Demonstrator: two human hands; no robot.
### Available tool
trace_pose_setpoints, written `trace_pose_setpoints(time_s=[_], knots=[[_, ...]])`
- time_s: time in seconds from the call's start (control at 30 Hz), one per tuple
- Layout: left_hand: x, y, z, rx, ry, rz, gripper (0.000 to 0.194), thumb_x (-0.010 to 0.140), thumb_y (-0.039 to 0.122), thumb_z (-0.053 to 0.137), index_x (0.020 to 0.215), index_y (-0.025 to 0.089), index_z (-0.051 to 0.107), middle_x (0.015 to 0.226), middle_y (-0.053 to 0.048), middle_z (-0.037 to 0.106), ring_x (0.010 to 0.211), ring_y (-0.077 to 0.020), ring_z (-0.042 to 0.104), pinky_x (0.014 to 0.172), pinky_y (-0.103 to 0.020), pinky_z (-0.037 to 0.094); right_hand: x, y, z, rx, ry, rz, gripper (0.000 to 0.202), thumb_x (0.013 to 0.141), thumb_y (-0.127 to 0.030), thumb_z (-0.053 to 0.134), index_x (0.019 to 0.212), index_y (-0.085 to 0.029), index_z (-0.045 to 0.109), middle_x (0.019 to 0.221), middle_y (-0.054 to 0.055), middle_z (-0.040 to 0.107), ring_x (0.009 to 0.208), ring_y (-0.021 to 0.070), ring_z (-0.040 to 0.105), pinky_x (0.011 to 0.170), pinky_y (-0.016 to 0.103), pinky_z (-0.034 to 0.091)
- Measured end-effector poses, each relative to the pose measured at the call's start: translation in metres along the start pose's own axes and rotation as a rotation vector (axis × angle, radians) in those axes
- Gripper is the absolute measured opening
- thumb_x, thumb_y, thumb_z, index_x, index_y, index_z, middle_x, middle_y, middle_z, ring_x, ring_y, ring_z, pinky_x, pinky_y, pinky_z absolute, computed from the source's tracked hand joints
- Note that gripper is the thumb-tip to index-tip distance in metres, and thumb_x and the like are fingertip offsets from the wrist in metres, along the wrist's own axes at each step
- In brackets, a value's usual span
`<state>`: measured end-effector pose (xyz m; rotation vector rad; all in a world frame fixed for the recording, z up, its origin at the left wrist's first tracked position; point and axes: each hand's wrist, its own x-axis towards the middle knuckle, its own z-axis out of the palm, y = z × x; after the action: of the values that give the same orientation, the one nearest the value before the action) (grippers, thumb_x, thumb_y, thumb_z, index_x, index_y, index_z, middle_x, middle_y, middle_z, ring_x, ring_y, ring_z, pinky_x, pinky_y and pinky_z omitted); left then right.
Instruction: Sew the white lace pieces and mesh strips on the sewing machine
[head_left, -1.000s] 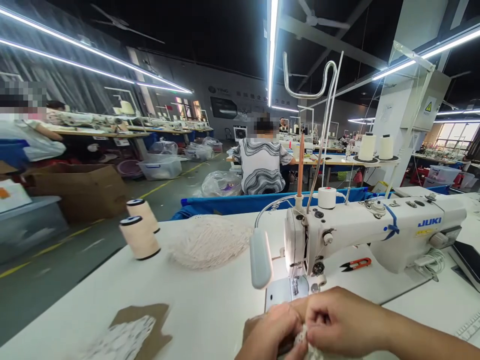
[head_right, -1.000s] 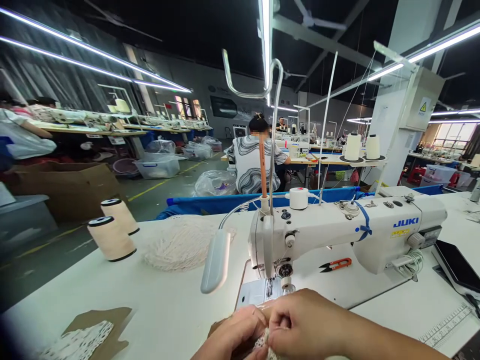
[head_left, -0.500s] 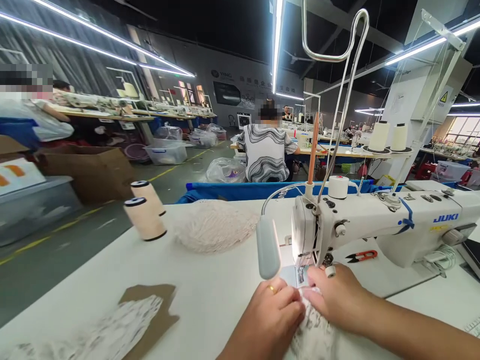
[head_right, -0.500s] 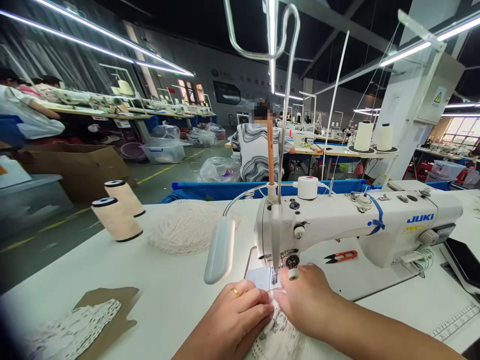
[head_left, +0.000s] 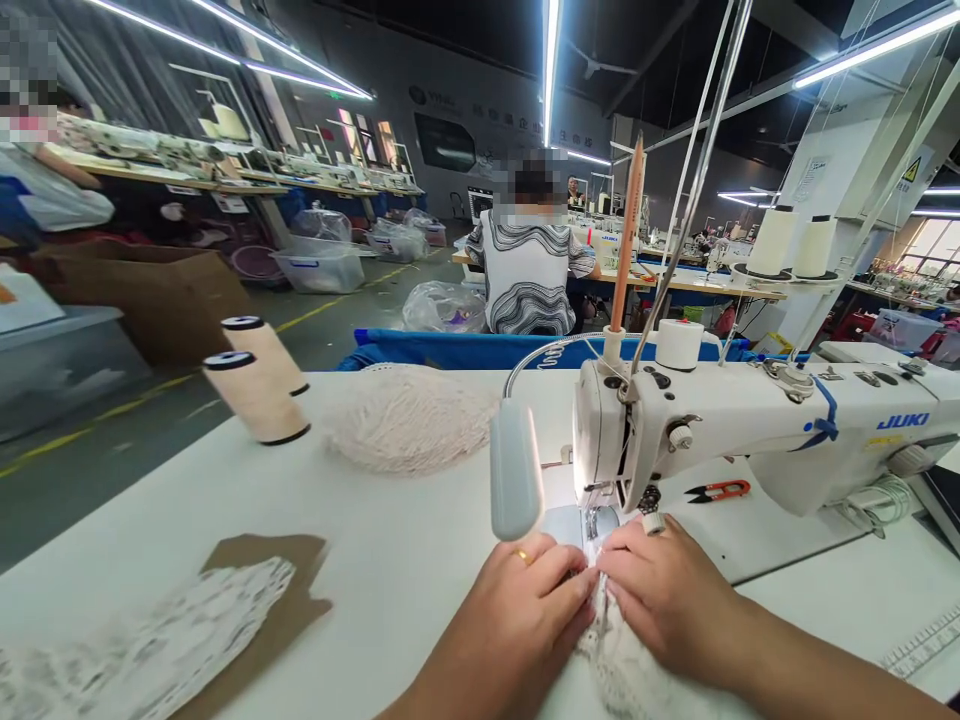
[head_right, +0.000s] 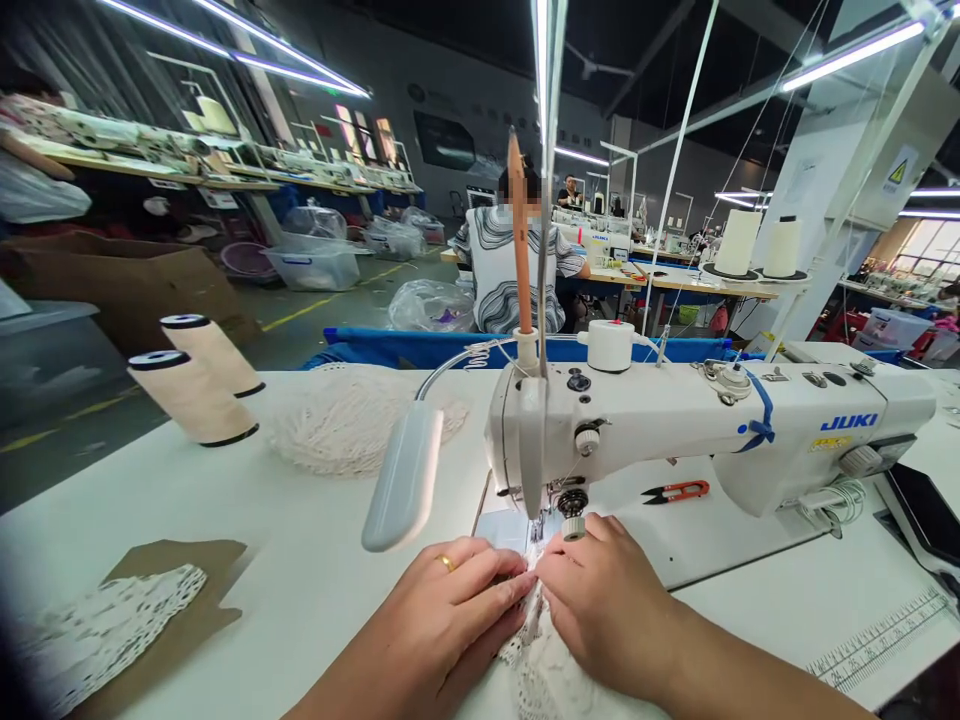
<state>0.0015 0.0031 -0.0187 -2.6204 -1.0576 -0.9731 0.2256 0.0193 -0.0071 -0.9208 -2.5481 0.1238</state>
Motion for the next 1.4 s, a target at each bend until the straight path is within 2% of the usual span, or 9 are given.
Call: trace_pose_setpoints(time_s=[0.1,0.37,0.47,0.63,0.7,1.07,1.27,1.4], knots=[[-0.004,-0.001,0.007,-0.029,0.056,-0.015,0.026,0.103,0.014,0.048,0.095,0.022,0.071,0.09,-0.002,0.076,0.08,-0.0225,0.062,0.073,-0.039,0.045,0.001,0.001,-0.001,-0.013,-0.013,0.004,0.014,0.099,-0.011,0.056,0.102,-0.021,0.065,0.111,0.005,0.074,0.097,0.0246,0.062,0.085,0.039,0.045],[-0.013,0.0,0.014,-0.042,0.037,-0.07,0.024,0.102,0.015,0.049,0.104,0.023,0.072,0.101,-0.003,0.075,0.089,-0.0239,0.064,0.078,-0.04,0.044,0.003,0.002,-0.003,-0.036,-0.003,0.014,0.018,0.097,-0.009,0.058,0.105,-0.021,0.067,0.114,0.004,0.075,0.095,0.0247,0.06,0.083,0.038,0.044],[-0.007,0.0,0.009,-0.001,0.029,-0.075,0.022,0.098,0.013,0.051,0.099,0.023,0.071,0.097,-0.004,0.075,0.086,-0.0243,0.065,0.074,-0.039,0.044,0.005,0.004,-0.004,-0.052,-0.001,0.027,0.019,0.095,-0.008,0.059,0.105,-0.021,0.068,0.115,0.004,0.075,0.093,0.0248,0.059,0.083,0.038,0.045],[0.008,0.003,-0.007,0.051,-0.073,-0.049,0.018,0.096,0.011,0.054,0.093,0.021,0.068,0.093,-0.003,0.076,0.082,-0.0241,0.067,0.07,-0.037,0.048,0.006,0.005,-0.005,-0.083,0.024,0.032,0.02,0.095,-0.007,0.059,0.106,-0.022,0.069,0.118,0.005,0.076,0.093,0.0245,0.059,0.083,0.036,0.046],[0.01,0.004,-0.008,0.063,-0.041,-0.053,0.019,0.095,0.01,0.052,0.091,0.02,0.068,0.091,-0.004,0.075,0.08,-0.0244,0.066,0.07,-0.038,0.049,0.007,0.006,-0.005,-0.087,0.026,0.032,0.02,0.095,-0.007,0.059,0.105,-0.022,0.069,0.118,0.004,0.076,0.094,0.0244,0.059,0.083,0.036,0.046],[-0.003,0.002,0.018,0.08,0.022,-0.069,0.023,0.098,0.013,0.05,0.106,0.021,0.069,0.096,-0.005,0.073,0.084,-0.0259,0.062,0.073,-0.04,0.046,0.01,0.006,-0.005,-0.082,0.0,0.064,0.019,0.096,-0.008,0.058,0.105,-0.022,0.068,0.114,0.004,0.075,0.093,0.0236,0.058,0.083,0.036,0.045],[0.004,0.004,0.009,0.103,0.027,-0.069,0.025,0.097,0.012,0.048,0.099,0.022,0.071,0.09,-0.005,0.073,0.078,-0.023,0.062,0.071,-0.037,0.048,0.009,0.005,-0.006,-0.116,0.023,0.091,0.02,0.094,-0.006,0.061,0.1,-0.024,0.067,0.116,0.003,0.076,0.094,0.0233,0.059,0.082,0.035,0.045],[0.009,0.003,0.001,0.089,-0.053,-0.058,0.025,0.097,0.011,0.051,0.103,0.023,0.072,0.091,-0.005,0.074,0.08,-0.0235,0.066,0.071,-0.036,0.05,0.011,0.006,-0.005,-0.128,0.042,0.085,0.022,0.094,-0.008,0.06,0.107,-0.023,0.069,0.113,0.005,0.077,0.096,0.0255,0.061,0.084,0.036,0.047]])
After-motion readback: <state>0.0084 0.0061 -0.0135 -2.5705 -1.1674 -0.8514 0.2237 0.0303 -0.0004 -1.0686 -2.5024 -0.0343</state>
